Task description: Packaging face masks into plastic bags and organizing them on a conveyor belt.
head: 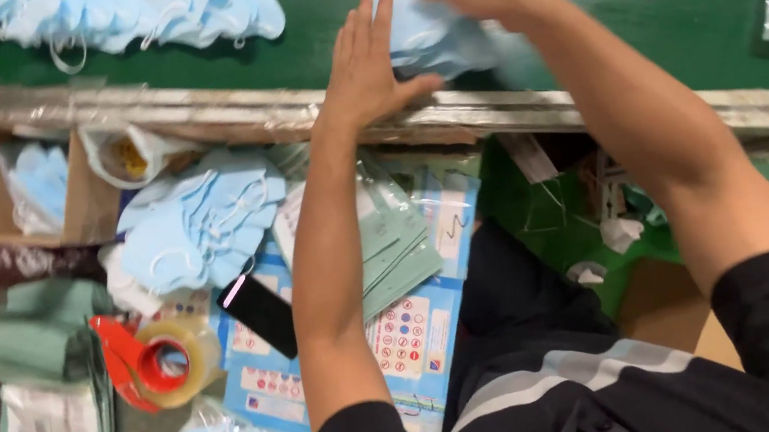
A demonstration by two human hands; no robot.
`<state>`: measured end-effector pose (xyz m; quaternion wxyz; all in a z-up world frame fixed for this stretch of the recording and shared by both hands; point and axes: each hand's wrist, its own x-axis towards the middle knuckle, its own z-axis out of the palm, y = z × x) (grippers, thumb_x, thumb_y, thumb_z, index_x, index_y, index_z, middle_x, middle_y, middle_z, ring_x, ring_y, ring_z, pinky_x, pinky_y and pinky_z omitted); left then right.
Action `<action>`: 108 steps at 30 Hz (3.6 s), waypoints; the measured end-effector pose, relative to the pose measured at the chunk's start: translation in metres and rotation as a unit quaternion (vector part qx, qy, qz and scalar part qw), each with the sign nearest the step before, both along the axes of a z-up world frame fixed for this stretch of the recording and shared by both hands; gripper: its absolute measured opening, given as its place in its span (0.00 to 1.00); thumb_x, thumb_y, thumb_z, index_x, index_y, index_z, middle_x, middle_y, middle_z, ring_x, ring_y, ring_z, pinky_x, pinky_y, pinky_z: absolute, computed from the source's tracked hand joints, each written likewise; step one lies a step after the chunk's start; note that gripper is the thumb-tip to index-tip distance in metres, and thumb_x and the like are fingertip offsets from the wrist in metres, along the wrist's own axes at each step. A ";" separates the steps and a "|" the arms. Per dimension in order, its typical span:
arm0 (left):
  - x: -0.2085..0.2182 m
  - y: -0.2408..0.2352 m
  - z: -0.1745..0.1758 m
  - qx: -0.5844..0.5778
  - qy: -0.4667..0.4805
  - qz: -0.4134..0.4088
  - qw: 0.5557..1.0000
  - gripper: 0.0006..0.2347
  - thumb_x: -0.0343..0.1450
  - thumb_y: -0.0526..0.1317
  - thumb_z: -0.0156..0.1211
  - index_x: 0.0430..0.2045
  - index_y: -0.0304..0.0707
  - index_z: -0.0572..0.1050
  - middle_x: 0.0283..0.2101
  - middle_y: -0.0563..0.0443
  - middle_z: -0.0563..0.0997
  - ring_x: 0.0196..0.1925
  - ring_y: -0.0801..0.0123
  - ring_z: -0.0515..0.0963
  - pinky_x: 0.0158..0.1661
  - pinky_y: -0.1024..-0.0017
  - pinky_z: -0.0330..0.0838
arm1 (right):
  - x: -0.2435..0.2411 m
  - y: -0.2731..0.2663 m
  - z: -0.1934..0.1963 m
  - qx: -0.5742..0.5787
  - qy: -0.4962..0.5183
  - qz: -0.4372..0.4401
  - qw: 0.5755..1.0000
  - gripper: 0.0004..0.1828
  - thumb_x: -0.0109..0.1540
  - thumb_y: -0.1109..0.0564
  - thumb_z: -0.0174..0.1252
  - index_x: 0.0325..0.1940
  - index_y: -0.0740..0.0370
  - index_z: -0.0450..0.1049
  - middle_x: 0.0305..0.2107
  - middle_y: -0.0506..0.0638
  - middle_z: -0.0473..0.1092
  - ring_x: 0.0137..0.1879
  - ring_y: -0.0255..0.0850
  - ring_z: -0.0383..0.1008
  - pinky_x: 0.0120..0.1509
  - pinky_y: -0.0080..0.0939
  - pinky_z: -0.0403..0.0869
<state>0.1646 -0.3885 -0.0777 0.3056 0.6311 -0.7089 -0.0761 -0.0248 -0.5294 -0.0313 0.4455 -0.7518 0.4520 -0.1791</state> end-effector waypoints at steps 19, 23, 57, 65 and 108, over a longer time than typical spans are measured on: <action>-0.023 0.013 0.040 -0.113 0.242 -0.001 0.964 0.35 0.61 0.41 0.84 0.58 0.30 0.66 0.50 0.39 0.83 0.52 0.52 0.85 0.52 0.61 0.79 | -0.051 0.021 -0.050 -0.282 -0.160 0.188 0.927 0.67 0.57 0.37 0.78 0.84 0.61 0.40 0.77 0.63 0.48 0.83 0.61 0.48 0.88 0.59 0.53; -0.025 0.007 0.015 -0.040 0.278 0.022 0.960 0.36 0.65 0.41 0.81 0.64 0.31 0.61 0.54 0.39 0.84 0.56 0.53 0.85 0.55 0.64 0.78 | -0.037 0.026 -0.053 -0.357 -0.128 0.211 0.901 0.78 0.51 0.37 0.84 0.84 0.60 0.34 0.78 0.64 0.41 0.84 0.63 0.41 0.87 0.61 0.47; -0.098 0.301 0.127 -0.209 0.217 0.097 0.948 0.28 0.71 0.41 0.78 0.65 0.44 0.71 0.72 0.47 0.62 0.65 0.60 0.73 0.64 0.67 0.76 | -0.024 0.280 -0.003 0.529 -0.488 0.155 0.677 0.29 0.75 0.36 0.43 0.68 0.59 0.69 0.50 0.50 0.75 0.52 0.42 0.79 0.56 0.52 0.79; -0.098 0.347 0.138 -0.236 0.195 0.144 0.941 0.17 0.78 0.38 0.71 0.61 0.43 0.73 0.71 0.47 0.64 0.65 0.60 0.76 0.61 0.68 0.75 | -0.014 0.314 0.006 0.520 -0.463 0.163 0.699 0.30 0.71 0.36 0.53 0.67 0.58 0.70 0.51 0.48 0.76 0.55 0.37 0.78 0.59 0.43 0.78; 0.135 0.334 -0.028 -0.075 -0.165 0.436 0.881 0.09 0.68 0.32 0.63 0.41 0.37 0.82 0.46 0.52 0.84 0.56 0.54 0.74 0.57 0.49 0.63 | -0.044 0.380 -0.076 0.573 -0.197 0.108 0.788 0.29 0.60 0.63 0.59 0.65 0.70 0.63 0.54 0.59 0.70 0.59 0.49 0.74 0.65 0.51 0.74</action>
